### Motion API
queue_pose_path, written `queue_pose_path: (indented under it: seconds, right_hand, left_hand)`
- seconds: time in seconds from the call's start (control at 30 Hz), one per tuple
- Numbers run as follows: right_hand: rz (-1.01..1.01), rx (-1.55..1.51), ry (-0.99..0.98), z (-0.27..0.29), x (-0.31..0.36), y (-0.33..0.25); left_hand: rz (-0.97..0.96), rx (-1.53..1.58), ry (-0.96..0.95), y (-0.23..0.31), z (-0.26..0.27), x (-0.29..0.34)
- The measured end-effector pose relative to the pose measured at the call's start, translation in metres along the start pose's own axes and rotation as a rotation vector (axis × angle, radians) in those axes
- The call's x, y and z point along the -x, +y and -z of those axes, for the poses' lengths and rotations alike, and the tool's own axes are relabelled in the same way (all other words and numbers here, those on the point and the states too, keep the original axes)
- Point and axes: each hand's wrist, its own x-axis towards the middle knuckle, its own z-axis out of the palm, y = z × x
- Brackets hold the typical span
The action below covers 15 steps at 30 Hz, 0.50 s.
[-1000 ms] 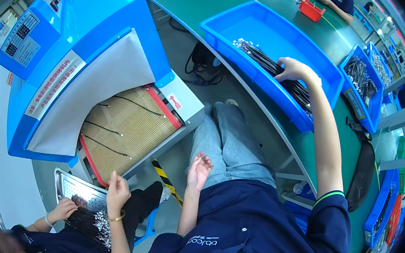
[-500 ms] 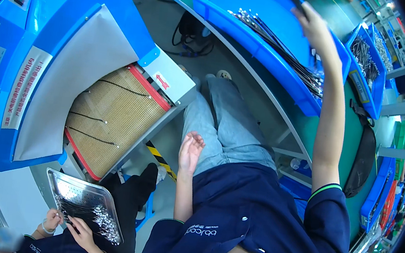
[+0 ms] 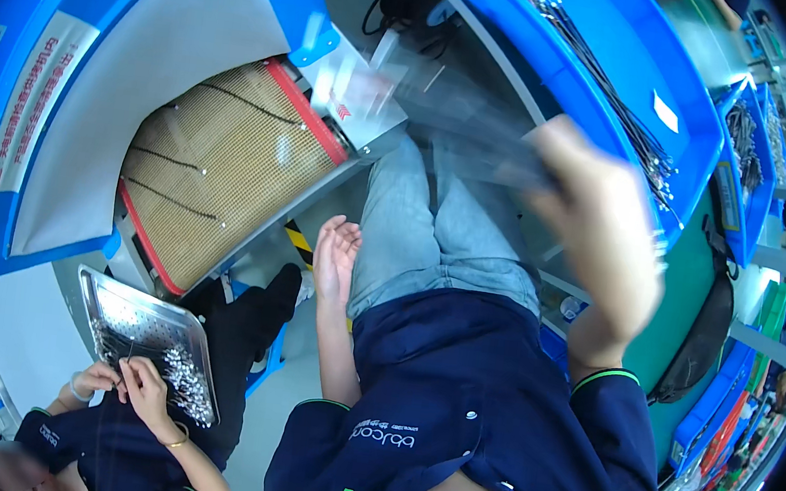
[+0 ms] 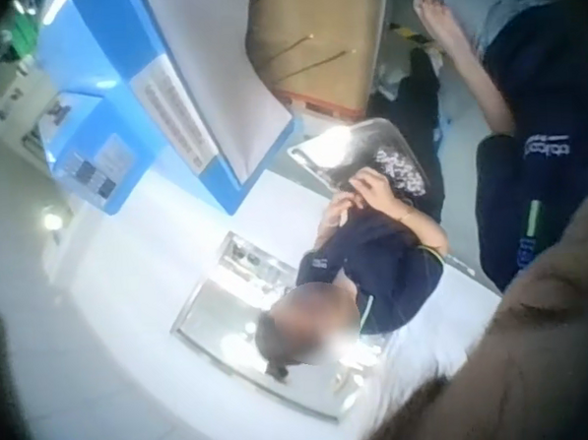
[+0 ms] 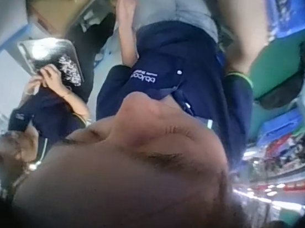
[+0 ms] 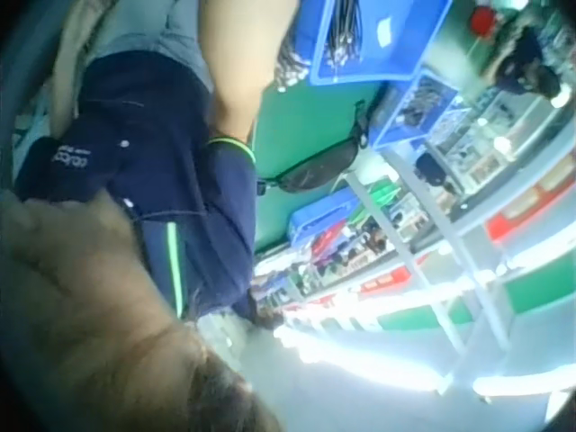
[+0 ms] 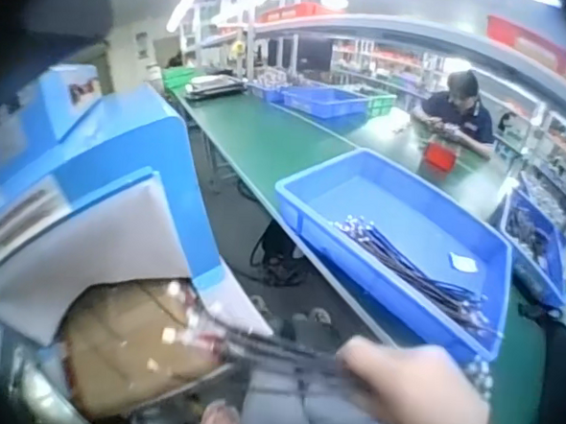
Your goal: The person sits at a workstation and repeatedly picks up black cables from a blue bin. They insert a small white connector into one end of each cable and place the finished item onto a woven mat. The person handles the cables one at a time, performing the same insertion action continuously.
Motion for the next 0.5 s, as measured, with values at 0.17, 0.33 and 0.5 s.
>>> queue_pose_path:
  seconds: [0.17, 0.33, 0.5]
  right_hand:
    - [-0.125, -0.036, 0.300, 0.010, -0.010, 0.033]
    - [-0.143, -0.055, -0.049, 0.026, 0.008, 0.035]
    - [-0.011, -0.166, -0.721, -0.102, 0.039, 0.035]
  left_hand:
    - [-0.018, -0.092, -0.008, 0.005, 0.018, 0.015]
    - [0.043, -0.302, -0.008, -0.006, 0.006, 0.019]
    - [-0.019, -0.182, 0.039, -0.008, -0.002, 0.018]
